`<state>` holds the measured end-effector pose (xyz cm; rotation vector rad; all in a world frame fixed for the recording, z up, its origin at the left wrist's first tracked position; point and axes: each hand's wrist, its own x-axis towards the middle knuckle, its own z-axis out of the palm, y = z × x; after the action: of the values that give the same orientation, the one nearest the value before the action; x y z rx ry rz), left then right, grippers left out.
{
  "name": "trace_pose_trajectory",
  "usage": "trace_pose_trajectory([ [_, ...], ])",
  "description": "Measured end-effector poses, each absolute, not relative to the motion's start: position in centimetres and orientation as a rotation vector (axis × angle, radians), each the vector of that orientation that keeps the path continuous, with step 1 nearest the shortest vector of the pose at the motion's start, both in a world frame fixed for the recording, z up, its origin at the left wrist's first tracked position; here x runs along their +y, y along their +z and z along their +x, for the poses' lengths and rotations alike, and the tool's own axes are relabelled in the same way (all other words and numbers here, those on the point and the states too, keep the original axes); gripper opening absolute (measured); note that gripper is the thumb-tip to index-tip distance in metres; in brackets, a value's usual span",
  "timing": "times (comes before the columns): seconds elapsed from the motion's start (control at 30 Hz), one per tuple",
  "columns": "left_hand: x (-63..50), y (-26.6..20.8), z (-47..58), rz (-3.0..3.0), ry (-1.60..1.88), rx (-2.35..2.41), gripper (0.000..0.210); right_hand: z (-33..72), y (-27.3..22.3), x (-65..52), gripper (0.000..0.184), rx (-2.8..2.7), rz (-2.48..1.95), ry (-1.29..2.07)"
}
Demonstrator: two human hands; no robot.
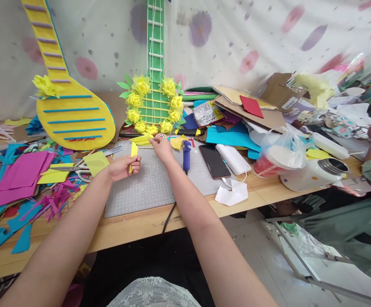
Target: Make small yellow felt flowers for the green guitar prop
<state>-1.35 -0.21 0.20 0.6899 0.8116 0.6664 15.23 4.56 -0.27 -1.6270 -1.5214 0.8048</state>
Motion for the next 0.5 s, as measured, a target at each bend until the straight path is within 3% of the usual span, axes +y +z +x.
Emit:
trace_pose_trajectory([
  [0.2, -0.6, -0.6, -1.9, 0.645, 0.840, 0.796, 0.019, 14.9, 1.0, 8.0, 0.033, -2.001, -2.106, 0.323],
  [0.5, -0.6, -0.5, -3.0, 0.585, 0.951, 0.790, 0.018, 14.1, 0.2, 10.1, 0.030, -2.104, -2.192, 0.234],
])
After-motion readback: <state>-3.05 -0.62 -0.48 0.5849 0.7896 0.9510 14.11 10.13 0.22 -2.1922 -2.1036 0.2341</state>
